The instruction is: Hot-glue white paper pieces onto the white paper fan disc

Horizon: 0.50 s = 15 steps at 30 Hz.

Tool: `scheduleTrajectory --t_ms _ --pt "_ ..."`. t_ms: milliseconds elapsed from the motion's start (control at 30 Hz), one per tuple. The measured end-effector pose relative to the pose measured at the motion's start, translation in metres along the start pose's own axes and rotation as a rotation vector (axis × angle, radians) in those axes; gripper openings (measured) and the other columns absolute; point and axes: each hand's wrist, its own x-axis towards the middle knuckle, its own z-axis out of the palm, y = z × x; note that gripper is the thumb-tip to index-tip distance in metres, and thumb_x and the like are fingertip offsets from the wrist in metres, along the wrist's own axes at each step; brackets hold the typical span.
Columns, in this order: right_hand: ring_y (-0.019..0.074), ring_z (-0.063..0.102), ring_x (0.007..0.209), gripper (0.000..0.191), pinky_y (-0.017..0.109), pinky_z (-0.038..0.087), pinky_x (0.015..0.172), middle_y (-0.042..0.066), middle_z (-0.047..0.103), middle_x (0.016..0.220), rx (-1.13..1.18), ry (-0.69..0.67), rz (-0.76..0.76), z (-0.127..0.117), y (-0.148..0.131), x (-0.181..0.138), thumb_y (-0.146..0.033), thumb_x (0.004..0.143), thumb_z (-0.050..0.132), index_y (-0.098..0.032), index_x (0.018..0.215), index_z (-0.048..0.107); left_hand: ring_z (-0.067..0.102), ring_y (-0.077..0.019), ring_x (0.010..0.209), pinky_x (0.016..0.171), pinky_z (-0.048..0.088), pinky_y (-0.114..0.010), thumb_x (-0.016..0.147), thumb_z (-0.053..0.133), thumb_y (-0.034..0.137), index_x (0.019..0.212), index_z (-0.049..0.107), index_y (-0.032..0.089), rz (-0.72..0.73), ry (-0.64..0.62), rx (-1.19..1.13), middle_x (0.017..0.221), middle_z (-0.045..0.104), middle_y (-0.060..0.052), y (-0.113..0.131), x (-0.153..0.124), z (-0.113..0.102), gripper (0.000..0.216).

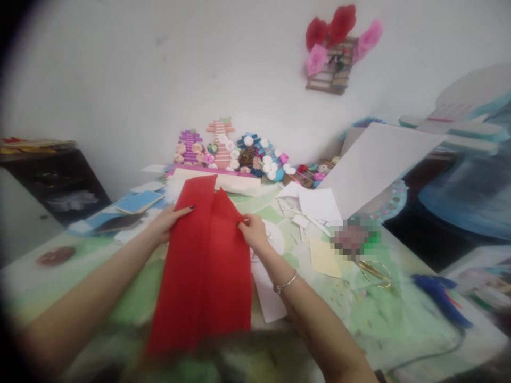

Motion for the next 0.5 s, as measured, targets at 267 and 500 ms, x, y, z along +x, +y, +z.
scheduleTrajectory --t_ms 267,500 --pt "0.0179 0.064 0.071 0.023 0.025 0.047 0.064 0.002 0.071 0.074 -0.042 -0.004 0.033 -0.003 0.019 0.008 -0.022 0.073 0.05 -0.018 0.079 0.072 0.043 -0.0357 0.118 0.094 0.038 -0.051 0.058 0.07 0.026 0.111 0.045 0.013 0.045 0.272 0.364 0.122 0.049 -0.019 -0.035 0.009 0.028 0.059" --pt "0.0178 0.064 0.075 0.026 0.026 0.047 0.068 0.001 0.071 0.078 -0.046 -0.002 0.011 0.0 0.02 0.006 -0.02 0.072 0.049 -0.021 0.085 0.072 0.051 -0.0296 0.102 0.087 0.041 -0.039 0.073 0.052 0.038 0.098 0.05 0.012 0.282 0.016 1.355 0.108 0.052 -0.016 -0.047 -0.027 0.091 0.036"
